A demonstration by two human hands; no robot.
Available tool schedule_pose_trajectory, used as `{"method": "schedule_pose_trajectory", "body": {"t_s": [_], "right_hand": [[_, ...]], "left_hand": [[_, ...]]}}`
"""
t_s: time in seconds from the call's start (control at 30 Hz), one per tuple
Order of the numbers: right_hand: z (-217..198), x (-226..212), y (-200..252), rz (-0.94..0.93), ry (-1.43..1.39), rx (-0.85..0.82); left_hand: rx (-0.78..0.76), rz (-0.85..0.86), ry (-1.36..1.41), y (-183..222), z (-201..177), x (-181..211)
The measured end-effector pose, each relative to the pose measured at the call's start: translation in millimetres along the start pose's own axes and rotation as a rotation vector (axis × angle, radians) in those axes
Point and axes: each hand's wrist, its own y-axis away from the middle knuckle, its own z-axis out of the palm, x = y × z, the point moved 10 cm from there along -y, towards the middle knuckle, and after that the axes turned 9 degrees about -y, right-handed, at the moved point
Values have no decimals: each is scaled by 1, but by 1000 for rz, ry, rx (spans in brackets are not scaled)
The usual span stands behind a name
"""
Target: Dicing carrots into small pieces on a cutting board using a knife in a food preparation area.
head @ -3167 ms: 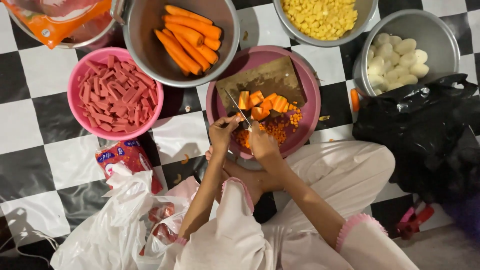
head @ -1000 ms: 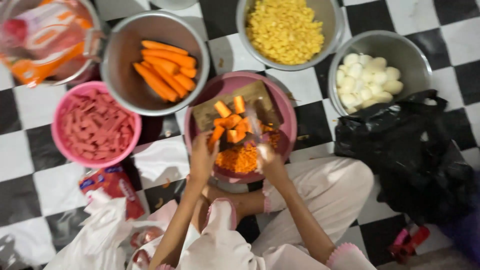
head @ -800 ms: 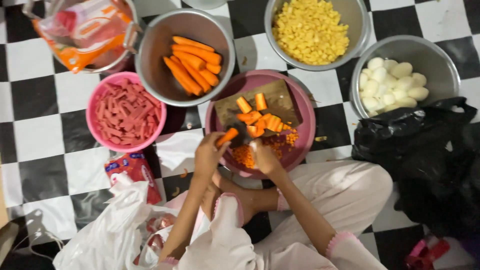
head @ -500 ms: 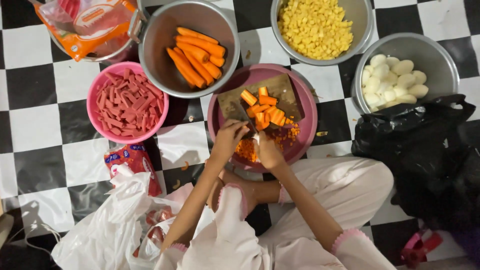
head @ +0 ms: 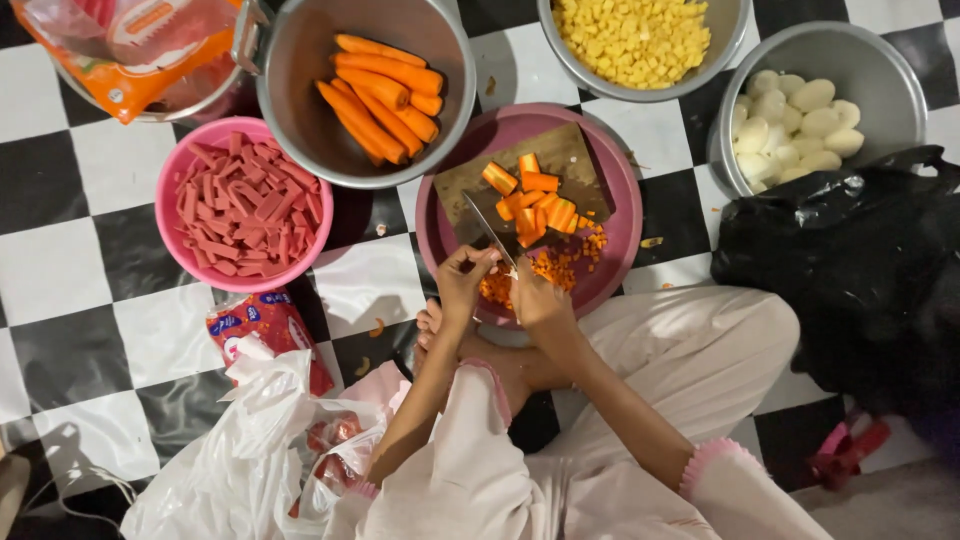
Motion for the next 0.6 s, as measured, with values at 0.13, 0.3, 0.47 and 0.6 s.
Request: {"method": "schedule_pose_trajectory", "body": {"t_s": [0.13, 0.3, 0.47, 0.6], "right_hand": [[0, -6, 4, -218, 54, 261], [-30, -51, 31, -510, 362, 663], [-26, -43, 24, -482, 336, 671], [-17, -26, 5, -336, 254, 540]], "left_hand": [[15, -3, -41, 2, -3, 10], [1, 7, -130, 1, -2, 25], [4, -10, -132, 2, -4, 24], [1, -4, -148, 3, -4, 27]]}}
